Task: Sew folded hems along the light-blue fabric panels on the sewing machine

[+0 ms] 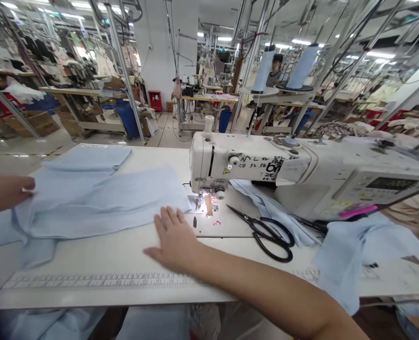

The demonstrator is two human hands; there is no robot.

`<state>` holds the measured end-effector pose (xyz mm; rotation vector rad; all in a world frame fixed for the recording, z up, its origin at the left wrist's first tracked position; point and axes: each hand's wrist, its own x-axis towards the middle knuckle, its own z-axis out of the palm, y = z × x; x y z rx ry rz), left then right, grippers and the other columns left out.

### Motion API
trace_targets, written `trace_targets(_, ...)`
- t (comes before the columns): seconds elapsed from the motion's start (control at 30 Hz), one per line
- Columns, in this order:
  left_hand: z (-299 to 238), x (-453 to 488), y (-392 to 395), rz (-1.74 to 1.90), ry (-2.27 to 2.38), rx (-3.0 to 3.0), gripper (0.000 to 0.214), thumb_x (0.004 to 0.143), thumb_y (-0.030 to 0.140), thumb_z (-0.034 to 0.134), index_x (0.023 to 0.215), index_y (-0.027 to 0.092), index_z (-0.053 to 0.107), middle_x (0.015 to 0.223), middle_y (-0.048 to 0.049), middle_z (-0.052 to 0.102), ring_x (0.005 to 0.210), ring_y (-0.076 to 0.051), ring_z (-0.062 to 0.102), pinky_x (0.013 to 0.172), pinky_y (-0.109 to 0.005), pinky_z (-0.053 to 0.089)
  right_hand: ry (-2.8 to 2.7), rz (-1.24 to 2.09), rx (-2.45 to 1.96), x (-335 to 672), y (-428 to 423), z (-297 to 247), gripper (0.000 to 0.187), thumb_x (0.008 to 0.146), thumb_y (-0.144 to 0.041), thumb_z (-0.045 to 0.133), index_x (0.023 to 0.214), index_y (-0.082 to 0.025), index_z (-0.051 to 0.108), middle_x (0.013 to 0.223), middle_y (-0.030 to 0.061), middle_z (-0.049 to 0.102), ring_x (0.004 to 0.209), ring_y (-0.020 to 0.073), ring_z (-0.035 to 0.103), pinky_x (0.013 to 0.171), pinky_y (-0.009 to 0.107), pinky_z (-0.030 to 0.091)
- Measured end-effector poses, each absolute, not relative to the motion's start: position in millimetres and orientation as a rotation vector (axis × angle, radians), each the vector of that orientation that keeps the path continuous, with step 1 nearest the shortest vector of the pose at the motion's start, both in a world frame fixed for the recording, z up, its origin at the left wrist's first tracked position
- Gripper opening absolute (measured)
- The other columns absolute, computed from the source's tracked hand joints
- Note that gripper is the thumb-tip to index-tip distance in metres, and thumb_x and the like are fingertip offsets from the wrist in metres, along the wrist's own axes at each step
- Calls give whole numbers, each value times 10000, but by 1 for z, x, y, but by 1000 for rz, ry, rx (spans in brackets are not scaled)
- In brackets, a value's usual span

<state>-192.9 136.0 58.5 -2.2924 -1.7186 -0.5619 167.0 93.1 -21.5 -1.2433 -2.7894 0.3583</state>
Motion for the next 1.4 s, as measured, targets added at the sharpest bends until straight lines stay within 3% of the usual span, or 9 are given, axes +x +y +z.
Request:
trace_targets(0.07,53,-163,146,-467,-1697,-2340,533,914,572,365,611,168,534,496,50,475,448,-110,415,575,-274,451,-2789,387,-1282,160,64,-22,836,916,-616,354,1460,11,247,1513,274,128,1411,400,56,1153,575,127)
trace_targets(0.13,35,-112,151,-368,-1630,-2485,420,906,524,421,969,172,641,891,-21,688,747,-192,619,728,-332,503,-2787,377,-1288,161,39,-22,856,903,-636,365,1454,12,265,1502,293,145,1401,429,72,1136,607,137)
trace_targets(0.23,-3,-28,146,-207,-1514,-2795,499,906,487,435,1267,157,538,1297,-122,576,1200,-282,518,956,-423,451,-2795,301,-1215,178,26,-21,803,908,-590,411,1433,12,322,1487,266,256,1392,419,188,1132,578,203)
trace_targets(0.33,-26,24,142,-112,-1532,-2874,522,939,435,359,1373,155,434,1485,-168,349,1378,-356,275,969,-584,393,-2785,150,-1177,209,39,-20,695,929,-499,446,1393,16,392,1454,227,365,1371,364,296,1132,517,254)
trace_targets(0.73,-31,39,206,-78,-1322,-2944,531,958,470,306,1388,175,404,1480,-161,357,1396,-349,239,997,-591,350,-2666,-14,-1178,273,92,-34,568,945,-480,425,1309,-54,521,1374,138,516,1319,305,396,1124,477,262)
trace_targets(0.93,-25,47,214,-277,-1201,-2936,426,949,419,382,1215,130,546,1290,-180,543,1272,-352,428,962,-554,408,-2592,14,-1252,277,97,-32,566,942,-475,428,1317,-59,507,1351,132,538,1312,297,385,1126,480,254)
trace_targets(1.07,-24,55,190,-596,-945,-3000,348,976,339,339,1074,149,613,1182,-127,608,1135,-248,544,964,-443,458,-2558,20,-1243,280,97,-34,564,943,-476,425,1323,-66,498,1353,127,535,1306,288,388,1130,471,250)
trace_targets(1.17,-29,60,170,-649,-885,-3097,331,984,313,342,1128,170,603,1204,-89,616,1145,-198,549,983,-377,473,-2527,12,-1205,282,97,-37,550,948,-466,415,1306,-60,515,1341,131,545,1301,285,394,1126,462,259)
trace_targets(1.4,-40,58,164,-602,-862,-3093,357,993,293,323,1189,157,589,1264,-91,606,1194,-212,538,1008,-407,470,-2522,7,-1195,286,98,-38,525,952,-448,406,1300,-73,526,1318,116,568,1277,284,419,1107,455,287)
